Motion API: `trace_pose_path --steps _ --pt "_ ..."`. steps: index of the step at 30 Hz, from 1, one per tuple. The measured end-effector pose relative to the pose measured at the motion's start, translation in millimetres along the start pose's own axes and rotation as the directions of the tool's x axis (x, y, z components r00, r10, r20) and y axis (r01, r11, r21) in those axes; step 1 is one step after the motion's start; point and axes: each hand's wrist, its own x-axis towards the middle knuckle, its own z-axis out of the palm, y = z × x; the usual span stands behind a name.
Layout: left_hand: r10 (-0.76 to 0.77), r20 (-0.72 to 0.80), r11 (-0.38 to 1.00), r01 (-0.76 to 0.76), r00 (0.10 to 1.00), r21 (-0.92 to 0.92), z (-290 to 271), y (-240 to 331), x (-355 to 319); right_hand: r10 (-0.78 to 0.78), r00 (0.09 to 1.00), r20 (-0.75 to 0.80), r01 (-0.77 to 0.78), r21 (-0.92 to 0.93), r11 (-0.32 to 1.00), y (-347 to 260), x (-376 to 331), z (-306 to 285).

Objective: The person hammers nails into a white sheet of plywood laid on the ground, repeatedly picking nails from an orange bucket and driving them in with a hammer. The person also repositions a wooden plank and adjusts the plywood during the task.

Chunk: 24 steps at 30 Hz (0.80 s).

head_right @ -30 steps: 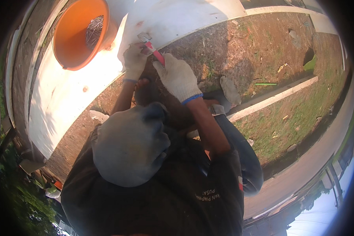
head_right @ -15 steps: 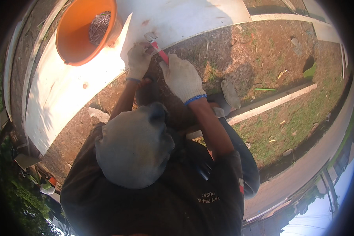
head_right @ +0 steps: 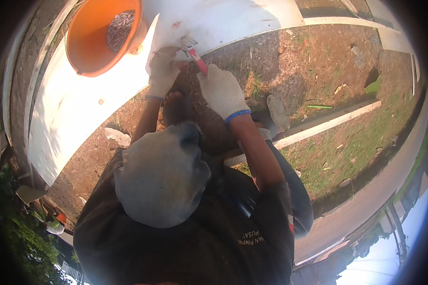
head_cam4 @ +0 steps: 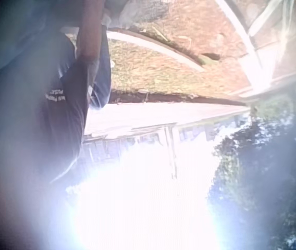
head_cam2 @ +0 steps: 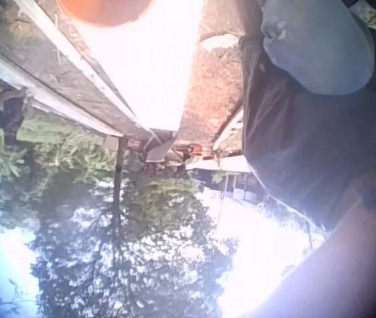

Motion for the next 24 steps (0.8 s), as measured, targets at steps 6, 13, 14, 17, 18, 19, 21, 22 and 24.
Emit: trace_pose_path --steps 6,13,14,17,18,19,21,22,24 --pt "0.171 -0.014 0.745 -0.120 0.985 0.657 5 -88 -32 -0.060 0.991 -0.117 0.073 0.110 0.991 -12 -17 -5" --pt "0.169 -0.045 0.705 -0.089 0.985 0.703 1 -70 -34 -0.027 0.995 -0.100 0.041 0.147 0.988 -8 -21 3" --pt "0.157 -0.046 0.652 -0.069 0.987 0.755 -1 -73 -36 -0.027 0.991 -0.132 0.052 0.195 0.979 -12 -21 4" --pt "0.205 -0.033 0.331 -0.038 0.978 0.943 10 -88 -23 -0.022 0.999 0.033 0.024 -0.051 0.998 2 4 11" --pt "0.200 0.012 -0.041 -0.004 0.980 0.999 14 -95 -17 -0.062 0.998 -0.019 0.062 -0.002 0.998 0 5 8" --pt "0.225 -0.039 0.274 -0.025 0.974 0.961 17 -101 -24 -0.099 0.993 -0.072 0.102 0.046 0.994 -3 2 3" --pt "0.252 -0.102 0.578 -0.065 0.963 0.814 10 -84 -27 -0.077 0.988 -0.134 0.096 0.137 0.986 -7 -11 7" --pt "0.254 -0.109 0.589 -0.065 0.961 0.805 10 -81 -29 -0.044 0.987 -0.156 0.072 0.180 0.981 -7 -16 11" --pt "0.277 -0.151 0.579 -0.039 0.949 0.815 11 -85 -25 -0.054 0.991 -0.126 0.070 0.127 0.989 -1 -11 13"
